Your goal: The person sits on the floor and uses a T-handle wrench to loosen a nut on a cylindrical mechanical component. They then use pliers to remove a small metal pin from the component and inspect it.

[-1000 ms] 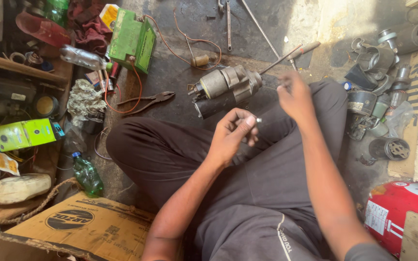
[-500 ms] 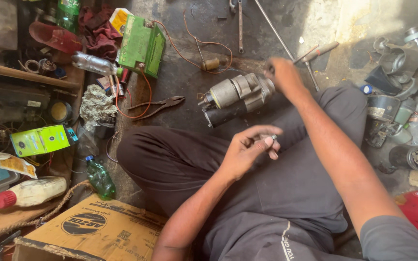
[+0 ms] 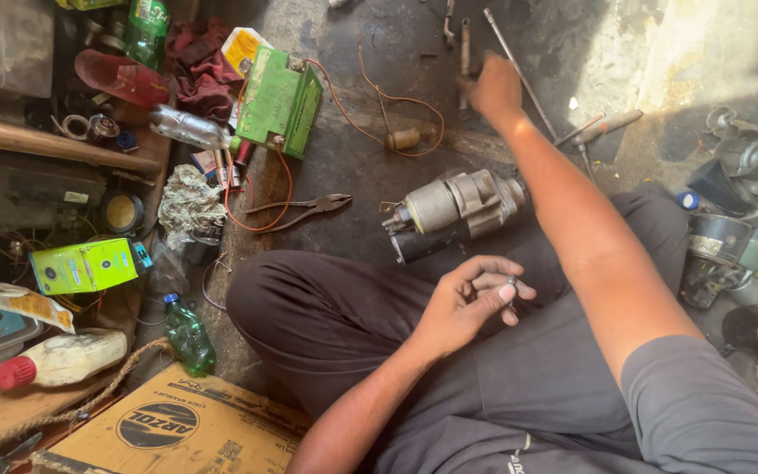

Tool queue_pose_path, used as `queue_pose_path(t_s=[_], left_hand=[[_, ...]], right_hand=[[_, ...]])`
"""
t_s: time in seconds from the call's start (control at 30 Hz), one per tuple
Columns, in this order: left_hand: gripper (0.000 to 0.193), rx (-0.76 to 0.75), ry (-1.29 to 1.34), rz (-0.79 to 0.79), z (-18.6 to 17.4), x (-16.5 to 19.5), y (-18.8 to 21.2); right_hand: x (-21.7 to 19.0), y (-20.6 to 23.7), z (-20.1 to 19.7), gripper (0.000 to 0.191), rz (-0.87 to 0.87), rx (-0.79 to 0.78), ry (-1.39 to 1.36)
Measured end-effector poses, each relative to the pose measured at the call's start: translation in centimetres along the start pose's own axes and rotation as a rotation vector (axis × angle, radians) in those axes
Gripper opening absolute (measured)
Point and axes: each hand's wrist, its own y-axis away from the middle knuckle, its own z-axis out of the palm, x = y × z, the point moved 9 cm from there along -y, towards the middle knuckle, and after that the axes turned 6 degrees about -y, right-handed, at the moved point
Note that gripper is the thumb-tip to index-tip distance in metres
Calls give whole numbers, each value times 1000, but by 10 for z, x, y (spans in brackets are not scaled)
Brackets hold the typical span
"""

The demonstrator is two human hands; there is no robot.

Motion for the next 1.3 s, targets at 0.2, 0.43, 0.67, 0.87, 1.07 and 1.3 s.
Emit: queue_pose_path(t_s=[0.2, 0.43, 0.67, 0.87, 1.07, 1.3], left_hand=[[29, -18, 20, 10, 2, 6, 2], [26, 117, -11, 93, -12, 25, 12], [42, 174, 33, 119, -13, 30, 9], [41, 153, -14, 167, -4, 38, 12], [37, 171, -21, 176, -4, 42, 12], [31, 173, -19, 158, -8, 41, 13]], right_hand=[[34, 21, -17, 26, 177, -93, -189], [47, 174, -128, 37, 403, -226, -1212], [1, 319, -194, 24, 485, -342, -1019], [-60, 355, -177, 37, 568, -641, -1798], [-74, 366, -163, 32, 608, -721, -1937], [-54, 363, -170, 30, 406, -523, -1300]])
